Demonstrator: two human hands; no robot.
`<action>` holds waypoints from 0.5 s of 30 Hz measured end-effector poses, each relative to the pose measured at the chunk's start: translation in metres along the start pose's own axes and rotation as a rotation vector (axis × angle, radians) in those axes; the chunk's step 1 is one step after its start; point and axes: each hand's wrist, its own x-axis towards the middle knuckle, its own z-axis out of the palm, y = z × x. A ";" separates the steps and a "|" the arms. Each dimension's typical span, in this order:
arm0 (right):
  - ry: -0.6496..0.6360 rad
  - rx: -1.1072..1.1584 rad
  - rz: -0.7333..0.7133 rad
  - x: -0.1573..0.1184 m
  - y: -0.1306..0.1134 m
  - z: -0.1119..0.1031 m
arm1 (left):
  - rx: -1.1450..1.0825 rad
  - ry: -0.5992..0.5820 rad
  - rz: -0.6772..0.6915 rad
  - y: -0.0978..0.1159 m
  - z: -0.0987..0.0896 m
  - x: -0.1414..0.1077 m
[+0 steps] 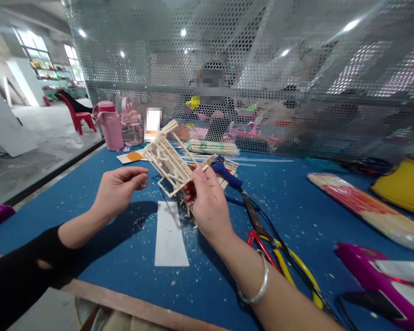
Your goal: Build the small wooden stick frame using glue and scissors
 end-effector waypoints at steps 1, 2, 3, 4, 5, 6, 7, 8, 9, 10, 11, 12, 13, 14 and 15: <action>-0.007 0.007 0.016 -0.001 0.000 0.001 | -0.060 0.008 -0.021 0.003 0.006 -0.002; -0.015 0.014 0.035 -0.003 0.000 0.003 | -0.104 0.024 -0.045 0.006 0.011 -0.003; -0.021 0.024 0.055 -0.004 0.001 0.004 | -0.132 0.026 -0.071 0.008 0.017 -0.004; -0.025 0.037 0.072 -0.005 0.002 0.004 | -0.149 0.044 -0.067 0.009 0.022 -0.005; -0.029 0.052 0.085 -0.007 0.004 0.005 | -0.154 0.072 -0.027 0.009 0.025 -0.007; -0.034 0.065 0.094 -0.008 0.006 0.006 | -0.147 0.094 0.025 0.008 0.028 -0.008; -0.043 0.078 0.099 -0.009 0.008 0.006 | -0.135 0.108 0.076 0.007 0.029 -0.010; -0.060 0.091 0.103 -0.010 0.011 0.006 | -0.121 0.102 0.112 0.006 0.030 -0.011; -0.087 0.104 0.107 -0.010 0.014 0.007 | -0.109 0.074 0.120 0.004 0.029 -0.013; -0.121 0.121 0.111 -0.011 0.017 0.008 | -0.097 0.036 0.106 0.003 0.028 -0.016; -0.159 0.141 0.116 -0.012 0.020 0.009 | -0.083 -0.001 0.081 0.002 0.027 -0.017; -0.195 0.163 0.123 -0.012 0.022 0.010 | -0.066 -0.027 0.058 0.001 0.026 -0.019; -0.226 0.182 0.133 -0.013 0.023 0.011 | -0.042 -0.038 0.047 0.001 0.024 -0.020; -0.253 0.193 0.151 -0.013 0.024 0.013 | -0.010 -0.040 0.051 0.001 0.022 -0.019; -0.278 0.191 0.177 -0.012 0.024 0.014 | 0.030 -0.039 0.067 0.003 0.019 -0.018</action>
